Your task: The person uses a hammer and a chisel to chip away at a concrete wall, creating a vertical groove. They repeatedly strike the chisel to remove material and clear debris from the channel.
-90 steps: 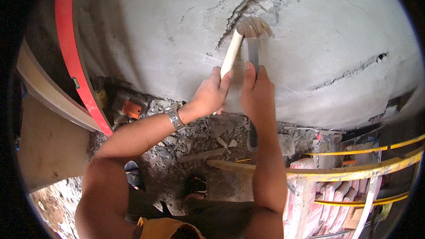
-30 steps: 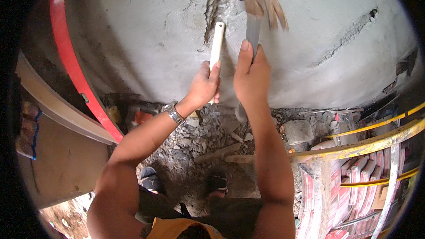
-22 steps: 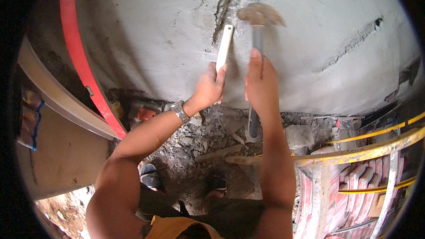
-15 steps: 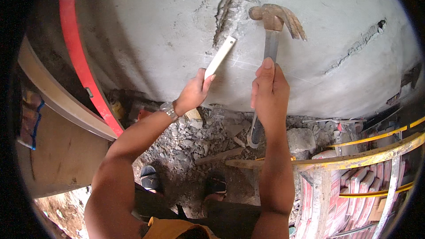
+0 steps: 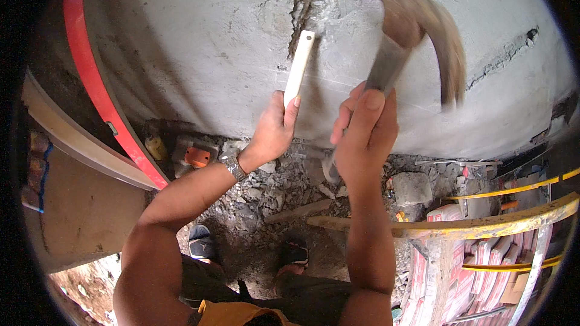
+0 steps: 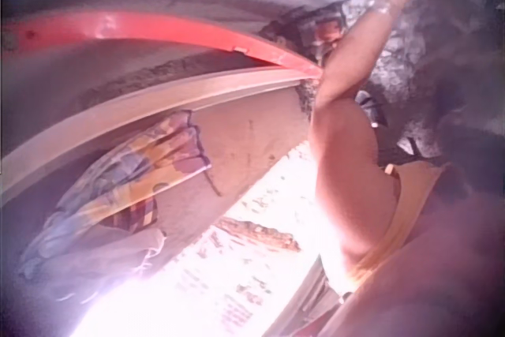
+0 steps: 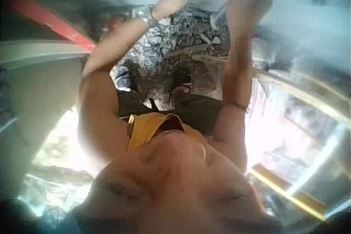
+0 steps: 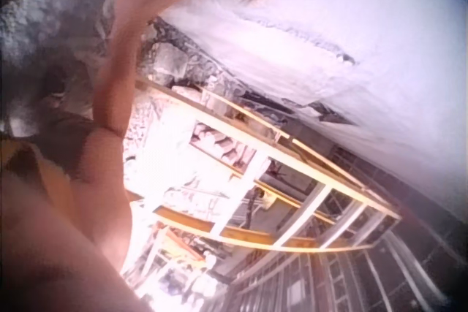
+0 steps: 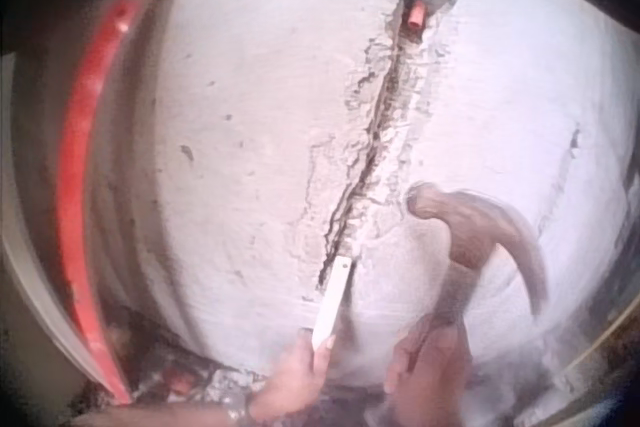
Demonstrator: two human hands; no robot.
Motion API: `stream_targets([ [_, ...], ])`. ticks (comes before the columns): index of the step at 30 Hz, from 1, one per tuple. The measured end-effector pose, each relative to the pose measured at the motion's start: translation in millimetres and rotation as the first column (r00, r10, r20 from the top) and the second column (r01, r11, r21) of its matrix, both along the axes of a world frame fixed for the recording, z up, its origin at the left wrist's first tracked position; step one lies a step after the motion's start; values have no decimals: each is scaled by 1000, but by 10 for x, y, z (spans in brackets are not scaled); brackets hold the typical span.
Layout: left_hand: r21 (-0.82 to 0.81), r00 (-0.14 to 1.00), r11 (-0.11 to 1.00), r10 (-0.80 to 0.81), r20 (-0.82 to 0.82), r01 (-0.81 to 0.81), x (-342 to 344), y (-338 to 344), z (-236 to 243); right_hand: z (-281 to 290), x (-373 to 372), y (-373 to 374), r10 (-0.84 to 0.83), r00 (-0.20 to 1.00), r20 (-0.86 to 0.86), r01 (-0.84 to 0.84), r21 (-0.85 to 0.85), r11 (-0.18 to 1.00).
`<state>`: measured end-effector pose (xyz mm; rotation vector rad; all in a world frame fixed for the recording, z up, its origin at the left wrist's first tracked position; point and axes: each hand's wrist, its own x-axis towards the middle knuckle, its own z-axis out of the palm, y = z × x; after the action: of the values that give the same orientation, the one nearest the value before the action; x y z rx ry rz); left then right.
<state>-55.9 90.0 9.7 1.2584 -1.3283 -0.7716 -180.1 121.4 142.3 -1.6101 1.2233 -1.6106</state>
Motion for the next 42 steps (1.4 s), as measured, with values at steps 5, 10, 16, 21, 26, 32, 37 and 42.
stream_targets([
  [5,18,999,999,-31,-27,31,-33,-44,0,-775,-245,-504,-9,888,-460,14,7,1000],
  [10,61,1000,998,-21,-23,22,64,-7,-53,-342,-23,-190,69,981,-181,-2,345,938],
  [16,74,998,997,-28,-61,32,-65,-21,-42,-619,-206,-458,88,940,-330,-8,236,972],
  [21,30,998,1000,4,-64,-2,-87,-54,-70,-454,-102,-375,16,981,-193,12,144,989],
  [26,240,959,960,-78,-272,146,-79,100,286,-317,-158,-409,82,978,-191,34,537,843],
  [32,116,971,968,-211,-113,224,-231,337,581,-166,-225,-263,67,985,-156,-26,248,968],
  [37,116,998,991,-62,-12,63,-27,79,433,-37,-195,-206,60,978,-199,-10,242,970],
  [42,82,999,996,-46,11,45,85,15,259,19,-106,-147,42,990,-133,-10,238,971],
])
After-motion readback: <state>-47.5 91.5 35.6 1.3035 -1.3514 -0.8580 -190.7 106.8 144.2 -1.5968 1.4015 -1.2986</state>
